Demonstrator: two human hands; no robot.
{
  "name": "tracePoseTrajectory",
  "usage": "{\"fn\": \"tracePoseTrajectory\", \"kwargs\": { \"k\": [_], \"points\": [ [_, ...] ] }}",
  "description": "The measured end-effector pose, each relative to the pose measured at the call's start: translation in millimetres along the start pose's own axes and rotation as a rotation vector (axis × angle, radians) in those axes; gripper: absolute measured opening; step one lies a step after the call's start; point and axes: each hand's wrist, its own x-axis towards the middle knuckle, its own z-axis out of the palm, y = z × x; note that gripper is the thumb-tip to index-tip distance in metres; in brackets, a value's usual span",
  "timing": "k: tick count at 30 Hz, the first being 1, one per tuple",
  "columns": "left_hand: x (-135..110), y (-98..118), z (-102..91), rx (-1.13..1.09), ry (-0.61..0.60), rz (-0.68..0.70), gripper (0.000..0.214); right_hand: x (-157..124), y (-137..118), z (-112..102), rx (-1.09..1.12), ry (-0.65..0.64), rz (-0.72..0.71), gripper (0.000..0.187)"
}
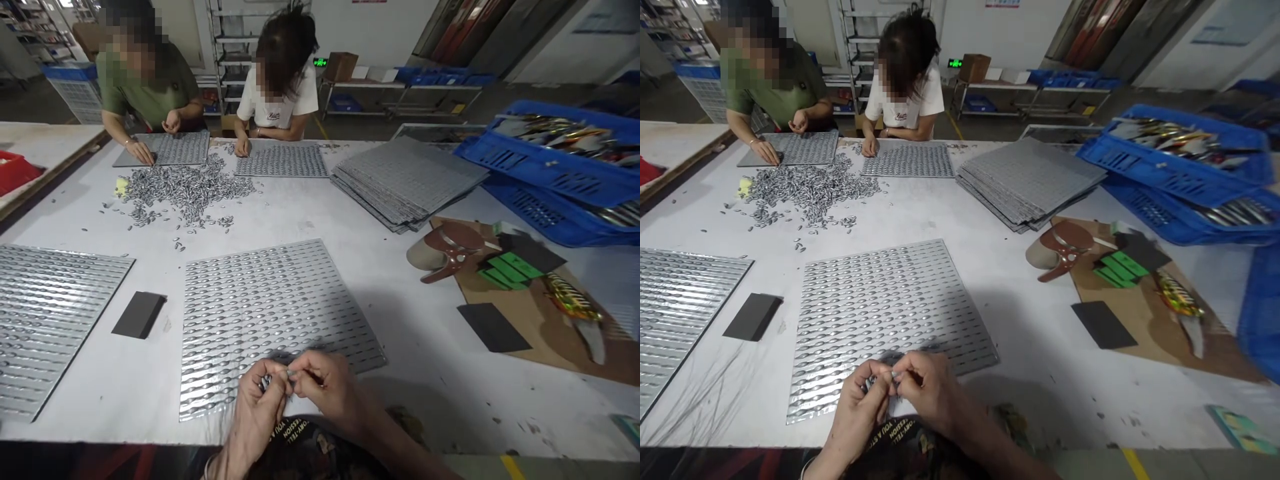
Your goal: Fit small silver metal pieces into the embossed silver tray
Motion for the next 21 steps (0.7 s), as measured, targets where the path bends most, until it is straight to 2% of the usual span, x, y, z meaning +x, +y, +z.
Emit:
{"fn": "tracePoseTrajectory", "kwargs": {
  "k": [3, 6, 9, 13, 17, 21],
  "points": [
    [2, -4, 2.3, -0.087, 0.06, 0.003, 0.033, -1, 1, -1, 0.038, -0.03, 0.022, 0.014],
    [5, -10, 2.5, -0.118, 0.048, 0.002, 0.035, 0, 0, -2, 0.06, -0.045, 0.011, 0.013],
    [6, -13, 1.2, -0.058, 0.018, 0.009, 0.036, 1, -2, 0, 0.03, -0.021, -0.001, 0.013],
    [5, -12, 1.2, 0.085, 0.09, 0.098, 0.044, 2, -4, 5, -0.08, 0.041, -0.026, 0.012],
    [5, -13, 2.1, 0.236, 0.172, 0.229, 0.036, 2, -8, 6, -0.138, 0.066, -0.056, 0.012],
    [6, -15, 2.9, 0.26, 0.171, 0.248, 0.031, 0, -6, 7, -0.231, 0.07, -0.112, 0.014]
  ]
}}
